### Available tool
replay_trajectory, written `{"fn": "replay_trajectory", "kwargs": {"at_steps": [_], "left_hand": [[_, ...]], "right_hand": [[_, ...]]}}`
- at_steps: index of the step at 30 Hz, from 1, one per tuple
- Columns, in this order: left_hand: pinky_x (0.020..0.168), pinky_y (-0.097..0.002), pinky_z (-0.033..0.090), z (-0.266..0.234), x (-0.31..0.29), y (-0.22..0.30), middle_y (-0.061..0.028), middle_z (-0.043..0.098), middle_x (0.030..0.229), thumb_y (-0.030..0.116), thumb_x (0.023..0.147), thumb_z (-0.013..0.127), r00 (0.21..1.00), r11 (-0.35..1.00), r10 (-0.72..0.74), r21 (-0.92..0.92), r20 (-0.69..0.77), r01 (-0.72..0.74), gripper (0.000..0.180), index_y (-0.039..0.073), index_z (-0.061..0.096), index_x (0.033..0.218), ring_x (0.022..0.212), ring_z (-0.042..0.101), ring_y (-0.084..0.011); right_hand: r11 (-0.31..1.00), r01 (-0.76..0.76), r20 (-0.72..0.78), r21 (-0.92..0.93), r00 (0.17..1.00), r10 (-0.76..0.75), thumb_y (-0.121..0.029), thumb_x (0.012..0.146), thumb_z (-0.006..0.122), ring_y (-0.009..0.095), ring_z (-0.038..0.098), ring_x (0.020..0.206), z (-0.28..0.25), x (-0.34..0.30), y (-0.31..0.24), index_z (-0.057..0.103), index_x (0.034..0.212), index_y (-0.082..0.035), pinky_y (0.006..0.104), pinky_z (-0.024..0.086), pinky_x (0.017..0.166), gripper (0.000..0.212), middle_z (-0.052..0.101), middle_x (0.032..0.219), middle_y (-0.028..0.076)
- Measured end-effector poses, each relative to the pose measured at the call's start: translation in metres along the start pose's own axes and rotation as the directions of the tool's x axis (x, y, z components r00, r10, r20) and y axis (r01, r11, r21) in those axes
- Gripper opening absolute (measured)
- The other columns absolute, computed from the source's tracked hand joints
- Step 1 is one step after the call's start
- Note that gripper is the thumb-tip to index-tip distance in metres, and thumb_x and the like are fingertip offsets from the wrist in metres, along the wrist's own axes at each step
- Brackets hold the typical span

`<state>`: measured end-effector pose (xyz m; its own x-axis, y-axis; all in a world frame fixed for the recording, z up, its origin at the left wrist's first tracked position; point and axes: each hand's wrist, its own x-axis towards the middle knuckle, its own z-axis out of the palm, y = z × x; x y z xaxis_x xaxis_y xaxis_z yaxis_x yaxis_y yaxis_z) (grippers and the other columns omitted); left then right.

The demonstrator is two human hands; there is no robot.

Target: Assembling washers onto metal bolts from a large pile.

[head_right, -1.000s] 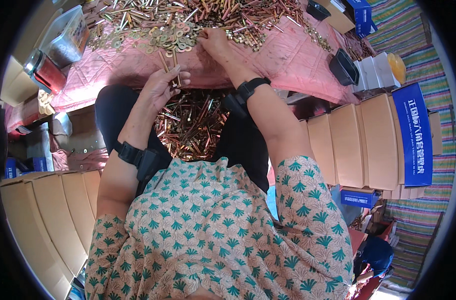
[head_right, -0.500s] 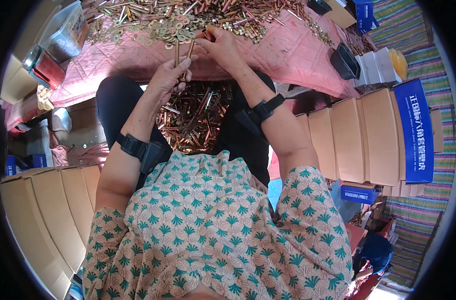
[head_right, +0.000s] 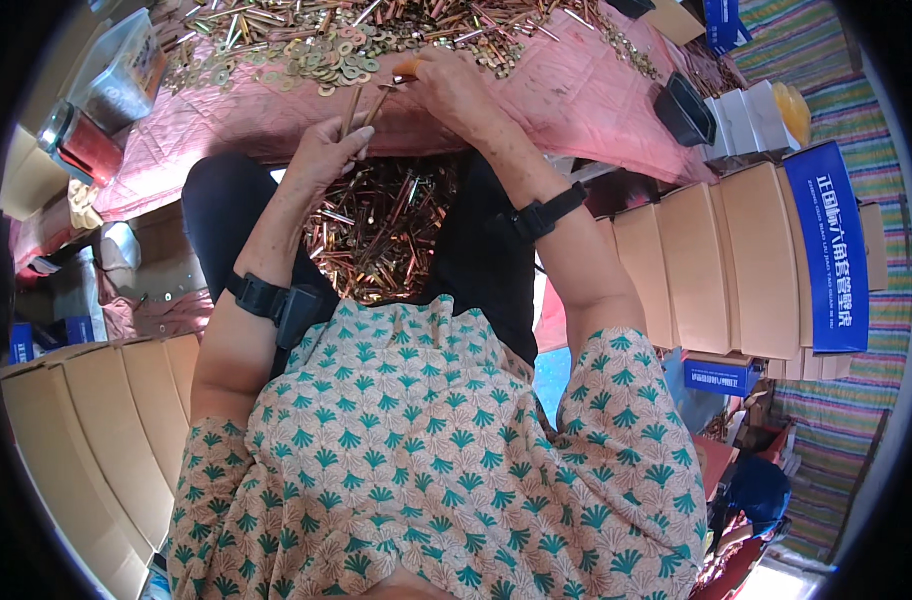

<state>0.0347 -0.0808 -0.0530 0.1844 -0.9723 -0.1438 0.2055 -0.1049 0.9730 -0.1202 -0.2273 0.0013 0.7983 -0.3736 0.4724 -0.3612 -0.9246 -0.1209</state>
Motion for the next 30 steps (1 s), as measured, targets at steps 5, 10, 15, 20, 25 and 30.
{"fn": "replay_trajectory", "kwargs": {"at_steps": [5,10,15,20,25,30], "left_hand": [[0.051,-0.0166,0.033,0.002,0.002,-0.003,0.0054,0.053,0.069,0.017,0.089,0.063,0.998,0.995,0.050,0.089,0.033,-0.052,0.032,0.004,0.061,0.118,0.060,0.045,-0.0021],[0.055,-0.0178,0.036,-0.003,0.007,-0.013,0.0047,0.054,0.070,0.017,0.088,0.064,0.989,0.952,0.139,0.268,0.053,-0.148,0.026,0.001,0.063,0.109,0.061,0.045,-0.0035],[0.053,-0.0181,0.036,-0.005,0.004,-0.002,0.0030,0.057,0.071,0.018,0.088,0.063,0.993,0.888,0.106,0.443,0.057,-0.120,0.021,0.000,0.065,0.099,0.059,0.045,-0.0032],[0.045,-0.0158,0.032,0.008,-0.005,0.012,-0.0001,0.061,0.076,0.022,0.090,0.062,0.996,0.992,-0.090,-0.092,0.026,0.092,0.025,0.002,0.064,0.104,0.055,0.045,-0.0018],[0.042,-0.0154,0.031,0.006,-0.004,0.001,-0.0015,0.060,0.077,0.020,0.090,0.062,0.989,0.960,-0.103,-0.251,0.102,0.126,0.030,0.000,0.059,0.113,0.054,0.044,-0.0024],[0.041,-0.0157,0.030,-0.003,0.001,-0.003,-0.0030,0.059,0.078,0.014,0.090,0.061,0.990,0.921,-0.138,-0.366,0.023,0.137,0.029,0.000,0.056,0.115,0.053,0.044,-0.0034]], "right_hand": [[0.988,0.145,0.003,-0.050,0.989,-0.145,-0.014,0.075,0.068,0.024,0.055,0.090,-0.005,-0.004,0.004,0.069,0.100,-0.015,0.0353,0.038,0.085,0.025,0.061,0.091,0.003],[0.969,0.242,0.073,-0.047,0.968,-0.239,-0.014,0.073,0.069,0.025,0.057,0.089,-0.013,-0.004,-0.002,0.068,0.105,-0.017,0.0362,0.044,0.081,0.032,0.061,0.093,0.002],[0.970,0.185,0.105,0.156,0.974,-0.202,-0.008,0.075,0.069,0.019,0.060,0.089,-0.020,-0.006,-0.009,0.064,0.113,-0.013,0.0309,0.049,0.078,0.038,0.061,0.094,0.001],[0.346,-0.482,0.385,0.805,0.868,0.313,-0.004,0.083,0.066,0.005,0.055,0.089,-0.009,-0.027,0.003,0.056,0.119,-0.001,0.0200,0.046,0.077,0.037,0.057,0.093,-0.002],[0.389,-0.437,0.318,0.811,0.888,0.333,-0.008,0.078,0.070,0.008,0.057,0.078,0.005,-0.020,-0.020,0.059,0.117,-0.004,0.0216,0.047,0.067,0.041,0.062,0.086,0.001],[0.697,-0.495,0.183,0.519,0.861,0.475,-0.014,0.085,0.063,0.012,0.061,0.083,0.014,0.010,0.039,0.066,0.101,-0.002,0.0259,0.049,0.075,0.020,0.066,0.087,0.007]]}}
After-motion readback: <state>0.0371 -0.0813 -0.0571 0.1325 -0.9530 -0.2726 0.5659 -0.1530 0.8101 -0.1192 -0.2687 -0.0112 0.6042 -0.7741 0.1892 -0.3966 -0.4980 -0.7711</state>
